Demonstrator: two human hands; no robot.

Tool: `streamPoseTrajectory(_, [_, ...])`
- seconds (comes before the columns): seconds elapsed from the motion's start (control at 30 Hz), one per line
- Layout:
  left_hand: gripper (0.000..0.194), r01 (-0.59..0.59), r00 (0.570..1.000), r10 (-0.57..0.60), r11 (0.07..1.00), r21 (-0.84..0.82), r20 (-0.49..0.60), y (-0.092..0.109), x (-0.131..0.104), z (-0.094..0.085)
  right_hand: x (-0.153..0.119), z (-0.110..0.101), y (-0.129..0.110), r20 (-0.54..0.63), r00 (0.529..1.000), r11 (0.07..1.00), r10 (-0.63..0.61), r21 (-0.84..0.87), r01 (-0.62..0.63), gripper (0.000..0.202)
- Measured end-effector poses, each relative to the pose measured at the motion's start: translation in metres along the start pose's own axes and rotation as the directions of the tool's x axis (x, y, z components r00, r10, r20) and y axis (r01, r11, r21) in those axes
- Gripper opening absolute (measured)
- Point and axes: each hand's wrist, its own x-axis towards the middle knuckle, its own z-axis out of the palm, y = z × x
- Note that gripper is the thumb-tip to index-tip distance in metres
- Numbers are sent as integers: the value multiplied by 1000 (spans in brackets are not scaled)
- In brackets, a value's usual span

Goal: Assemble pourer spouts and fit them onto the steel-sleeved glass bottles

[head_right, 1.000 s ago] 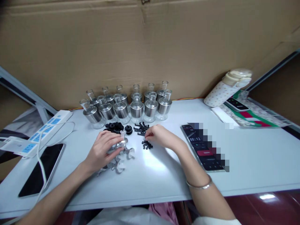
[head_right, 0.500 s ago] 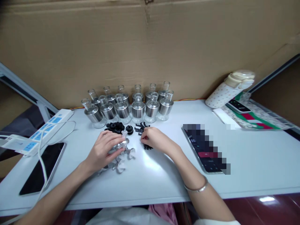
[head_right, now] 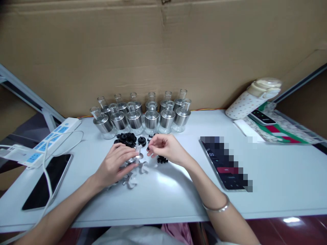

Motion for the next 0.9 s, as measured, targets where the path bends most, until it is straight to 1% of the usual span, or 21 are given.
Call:
streamPoseTrajectory(0.1, [20,-11,1000,11,1000,-15,6,0,0,-1,0,5,-1,-25,999,997,-33,63,35,24])
streamPoseTrajectory(0.3, [22,-23,1000,24,999,-48,17,1,-1,-2,3,7,4,-76,995,983,-58,172,71,22])
streamPoseTrajectory(0.37, [23,-18,999,19,999,-48,26,2,0,-2,4,7,6,-115,989,974,-92,196,113,21])
streamPoseTrajectory(0.47, [22,-18,1000,19,999,-35,24,2,1,-3,5,7,8,-169,971,961,-169,190,200,19])
streamPoseTrajectory(0.53, [21,-24,1000,25,999,-25,19,3,2,-3,5,7,8,-171,964,956,-202,179,232,16])
streamPoseTrajectory(0.77, [20,-22,999,23,1000,-16,40,4,1,-1,2,4,4,-145,963,962,-226,126,244,13])
streamPoseTrajectory(0.9, [21,-31,999,31,1000,4,34,3,1,-1,1,4,2,-125,964,963,-235,103,248,12])
